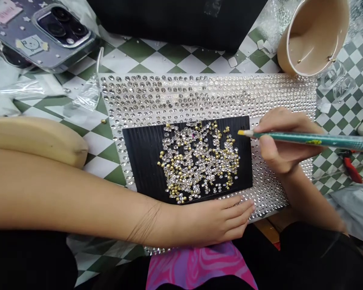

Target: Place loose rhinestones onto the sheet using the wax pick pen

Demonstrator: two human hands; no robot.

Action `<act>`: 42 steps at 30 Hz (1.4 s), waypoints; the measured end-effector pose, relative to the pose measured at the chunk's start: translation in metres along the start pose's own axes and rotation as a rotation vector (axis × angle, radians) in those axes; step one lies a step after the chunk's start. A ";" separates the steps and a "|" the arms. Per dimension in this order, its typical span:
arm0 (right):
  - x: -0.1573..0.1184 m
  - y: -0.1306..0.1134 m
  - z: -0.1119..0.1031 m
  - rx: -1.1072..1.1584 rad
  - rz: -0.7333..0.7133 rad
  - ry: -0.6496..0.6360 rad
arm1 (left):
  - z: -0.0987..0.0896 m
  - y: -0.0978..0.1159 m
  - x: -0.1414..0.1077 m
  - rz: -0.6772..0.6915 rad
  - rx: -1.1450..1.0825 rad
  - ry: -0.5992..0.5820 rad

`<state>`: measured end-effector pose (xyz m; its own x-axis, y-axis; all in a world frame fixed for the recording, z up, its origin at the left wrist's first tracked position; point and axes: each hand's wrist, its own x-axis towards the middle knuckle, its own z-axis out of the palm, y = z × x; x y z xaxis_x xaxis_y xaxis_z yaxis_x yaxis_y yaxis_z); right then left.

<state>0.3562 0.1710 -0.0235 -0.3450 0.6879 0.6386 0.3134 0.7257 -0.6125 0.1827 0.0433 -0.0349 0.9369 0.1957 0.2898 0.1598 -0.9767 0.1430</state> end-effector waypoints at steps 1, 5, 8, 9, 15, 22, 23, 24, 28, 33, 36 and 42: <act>-0.001 -0.002 -0.001 0.011 0.009 -0.059 | 0.000 0.000 0.000 0.000 -0.002 0.001; -0.006 -0.009 -0.005 -0.081 0.123 -0.254 | 0.001 0.000 0.001 0.005 0.000 0.012; -0.005 -0.009 -0.004 -0.093 0.051 -0.228 | 0.002 0.000 0.001 0.003 0.004 0.003; -0.004 -0.009 -0.003 -0.081 0.016 -0.212 | 0.001 0.000 0.001 0.003 0.006 -0.003; -0.002 -0.007 -0.001 -0.054 -0.027 -0.198 | -0.001 0.000 0.001 0.009 -0.013 -0.003; -0.003 -0.007 -0.001 -0.081 -0.036 -0.185 | 0.001 0.001 0.002 0.006 -0.046 0.019; -0.003 -0.006 0.000 -0.068 -0.036 -0.164 | 0.001 0.000 0.001 0.007 -0.042 0.022; -0.003 -0.006 0.000 -0.056 -0.036 -0.140 | 0.002 0.000 0.001 0.009 -0.036 0.025; -0.002 -0.006 0.000 -0.019 -0.017 -0.134 | 0.002 0.000 0.001 -0.006 -0.001 0.030; -0.004 -0.004 0.001 -0.036 -0.030 -0.089 | 0.002 0.000 0.001 -0.009 0.017 0.022; -0.004 0.000 0.002 -0.068 -0.050 -0.014 | 0.001 0.001 0.001 -0.012 0.016 0.028; 0.000 0.005 0.005 -0.287 0.043 0.089 | 0.001 0.000 0.001 -0.007 0.011 0.023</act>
<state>0.3538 0.1742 -0.0289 -0.2510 0.7073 0.6608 0.5678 0.6605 -0.4913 0.1842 0.0430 -0.0354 0.9281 0.2047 0.3110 0.1702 -0.9762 0.1344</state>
